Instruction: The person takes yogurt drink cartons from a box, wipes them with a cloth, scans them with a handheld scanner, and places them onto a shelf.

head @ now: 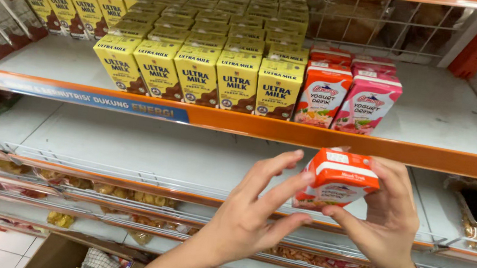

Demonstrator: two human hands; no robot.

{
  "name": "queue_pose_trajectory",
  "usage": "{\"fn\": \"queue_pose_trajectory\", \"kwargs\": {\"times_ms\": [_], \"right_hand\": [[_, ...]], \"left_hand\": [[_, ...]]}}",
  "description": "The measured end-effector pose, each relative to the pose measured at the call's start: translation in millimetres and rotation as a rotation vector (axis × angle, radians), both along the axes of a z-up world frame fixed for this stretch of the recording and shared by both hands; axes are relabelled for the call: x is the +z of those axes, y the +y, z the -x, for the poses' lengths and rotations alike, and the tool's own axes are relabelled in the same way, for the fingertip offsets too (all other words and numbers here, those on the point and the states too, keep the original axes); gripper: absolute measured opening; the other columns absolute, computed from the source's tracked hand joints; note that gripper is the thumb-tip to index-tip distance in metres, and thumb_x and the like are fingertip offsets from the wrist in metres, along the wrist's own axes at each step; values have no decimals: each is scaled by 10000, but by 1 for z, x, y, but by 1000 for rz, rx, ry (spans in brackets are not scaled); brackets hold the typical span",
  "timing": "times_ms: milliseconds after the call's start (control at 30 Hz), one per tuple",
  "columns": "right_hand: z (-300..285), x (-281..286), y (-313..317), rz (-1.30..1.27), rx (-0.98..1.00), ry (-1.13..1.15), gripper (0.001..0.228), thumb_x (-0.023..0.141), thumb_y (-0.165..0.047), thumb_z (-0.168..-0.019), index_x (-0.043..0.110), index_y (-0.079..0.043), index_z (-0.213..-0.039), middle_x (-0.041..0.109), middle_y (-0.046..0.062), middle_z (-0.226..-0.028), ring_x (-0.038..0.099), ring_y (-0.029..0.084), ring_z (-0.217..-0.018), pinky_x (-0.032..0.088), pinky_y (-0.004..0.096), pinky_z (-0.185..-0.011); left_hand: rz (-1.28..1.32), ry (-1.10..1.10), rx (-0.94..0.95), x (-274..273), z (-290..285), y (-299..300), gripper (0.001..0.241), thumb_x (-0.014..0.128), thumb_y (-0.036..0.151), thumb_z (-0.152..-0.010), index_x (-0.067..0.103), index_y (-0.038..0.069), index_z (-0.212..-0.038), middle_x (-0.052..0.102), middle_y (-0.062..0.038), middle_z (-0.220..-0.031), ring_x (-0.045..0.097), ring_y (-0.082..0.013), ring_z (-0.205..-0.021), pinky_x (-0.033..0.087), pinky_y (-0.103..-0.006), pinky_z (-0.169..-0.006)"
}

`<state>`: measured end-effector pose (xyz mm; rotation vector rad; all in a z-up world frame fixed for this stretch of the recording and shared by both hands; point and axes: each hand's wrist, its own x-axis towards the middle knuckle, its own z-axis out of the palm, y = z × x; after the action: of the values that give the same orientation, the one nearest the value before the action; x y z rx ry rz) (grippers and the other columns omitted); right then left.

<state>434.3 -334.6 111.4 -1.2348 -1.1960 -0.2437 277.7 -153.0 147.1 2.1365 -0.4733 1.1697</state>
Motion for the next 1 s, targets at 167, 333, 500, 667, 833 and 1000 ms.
{"fn": "queue_pose_trajectory", "kwargs": {"times_ms": [167,333,500,667,833,1000], "right_hand": [[-14,29,12,21,-198,-292,775,862,-41,-804,467,-74,-1470,496,134,-1399,612,263,-1289,577,387,-1046],[-35,66,11,99,-471,-517,771,808,-169,-695,532,-14,-1398,563,216,-1315,594,343,-1206,523,438,-1008],[-42,84,28,195,-686,-626,613,803,-4,-781,590,6,-1356,545,203,-1413,529,402,-1317,462,487,-1095],[-50,89,37,243,-662,-561,617,813,17,-770,602,-2,-1349,553,172,-1443,528,396,-1373,465,477,-1146],[-57,86,38,211,-614,-506,600,830,-7,-758,598,2,-1312,567,164,-1396,560,375,-1322,486,453,-1113],[-58,83,38,205,-607,-474,578,832,-14,-776,607,-3,-1308,575,159,-1387,574,363,-1298,503,438,-1079]], "left_hand": [[-69,-49,37,23,-29,3,629,833,66,-933,525,153,-1475,518,-182,-1488,626,-336,-1282,564,-392,-1085],[-220,-242,210,36,-60,23,530,802,-51,-927,614,128,-1389,559,-162,-1426,661,-330,-1234,588,-368,-1051],[-241,-282,324,42,-78,32,518,884,97,-873,641,110,-1330,638,-141,-1331,666,-289,-1216,473,-427,-1112],[-291,-276,459,48,-82,33,533,895,205,-866,643,136,-1330,671,-82,-1290,651,-225,-1245,158,-540,-1255],[-283,-214,488,53,-85,40,612,890,243,-834,610,123,-1365,656,-73,-1298,630,-263,-1306,75,-598,-1261],[-312,-182,521,53,-90,41,656,893,268,-833,583,140,-1397,623,-58,-1338,614,-239,-1296,119,-551,-1241]]}}
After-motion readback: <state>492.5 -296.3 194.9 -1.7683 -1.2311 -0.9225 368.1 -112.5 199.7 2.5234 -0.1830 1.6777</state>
